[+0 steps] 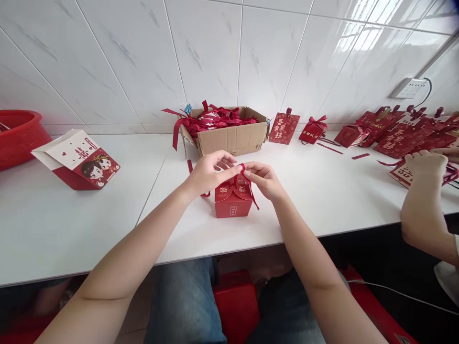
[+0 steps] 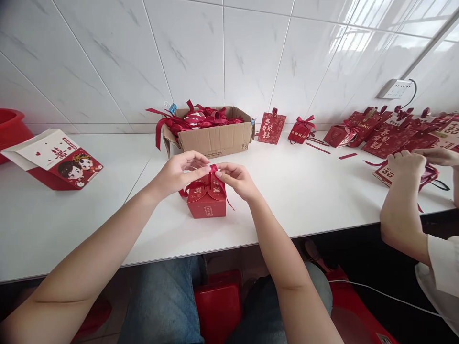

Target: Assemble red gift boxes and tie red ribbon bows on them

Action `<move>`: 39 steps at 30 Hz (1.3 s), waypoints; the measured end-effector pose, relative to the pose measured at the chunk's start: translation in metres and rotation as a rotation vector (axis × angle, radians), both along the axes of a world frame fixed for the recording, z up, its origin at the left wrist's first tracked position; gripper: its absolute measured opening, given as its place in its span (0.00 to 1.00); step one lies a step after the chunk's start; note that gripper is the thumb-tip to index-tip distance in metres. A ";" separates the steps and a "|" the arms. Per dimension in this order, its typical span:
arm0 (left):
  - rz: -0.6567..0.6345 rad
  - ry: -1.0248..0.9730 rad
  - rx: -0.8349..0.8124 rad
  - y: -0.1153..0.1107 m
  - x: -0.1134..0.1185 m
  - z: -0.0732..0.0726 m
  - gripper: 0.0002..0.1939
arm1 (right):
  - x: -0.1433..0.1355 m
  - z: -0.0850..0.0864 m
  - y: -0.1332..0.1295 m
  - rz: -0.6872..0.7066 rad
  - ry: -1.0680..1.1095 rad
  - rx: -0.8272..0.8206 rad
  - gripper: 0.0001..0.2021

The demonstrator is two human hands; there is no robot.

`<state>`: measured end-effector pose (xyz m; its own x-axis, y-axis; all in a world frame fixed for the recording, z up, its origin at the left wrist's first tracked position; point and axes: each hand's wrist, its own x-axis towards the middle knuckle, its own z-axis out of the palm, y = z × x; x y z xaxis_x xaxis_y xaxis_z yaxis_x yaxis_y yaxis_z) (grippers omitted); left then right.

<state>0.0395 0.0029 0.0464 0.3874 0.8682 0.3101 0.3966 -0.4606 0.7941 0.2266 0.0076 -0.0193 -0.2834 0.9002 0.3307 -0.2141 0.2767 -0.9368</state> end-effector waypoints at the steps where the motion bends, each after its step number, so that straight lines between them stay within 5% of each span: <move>1: -0.003 0.000 -0.031 0.001 0.004 0.003 0.17 | 0.000 0.000 0.000 -0.015 -0.004 0.008 0.18; 12: 0.067 0.084 0.210 0.000 0.014 0.007 0.08 | -0.005 0.004 -0.006 -0.069 -0.200 0.048 0.19; 17: 0.084 0.161 0.049 0.002 -0.010 -0.003 0.15 | -0.006 0.003 -0.003 -0.177 -0.285 0.250 0.17; 22: 0.000 0.363 -0.070 0.006 -0.026 -0.014 0.14 | -0.003 0.006 -0.007 -0.097 -0.295 0.288 0.13; 33: 0.011 0.274 -0.140 0.007 -0.034 -0.024 0.13 | -0.008 0.009 -0.016 0.033 -0.260 0.048 0.11; 39: -0.119 0.412 0.233 0.001 -0.038 -0.004 0.08 | -0.028 0.028 -0.018 -0.223 -0.435 -0.122 0.08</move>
<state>0.0020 0.0035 0.0424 0.6108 0.7363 0.2912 0.5902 -0.6686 0.4524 0.1987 -0.0107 0.0083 -0.1681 0.9792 0.1132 0.2551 0.1542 -0.9545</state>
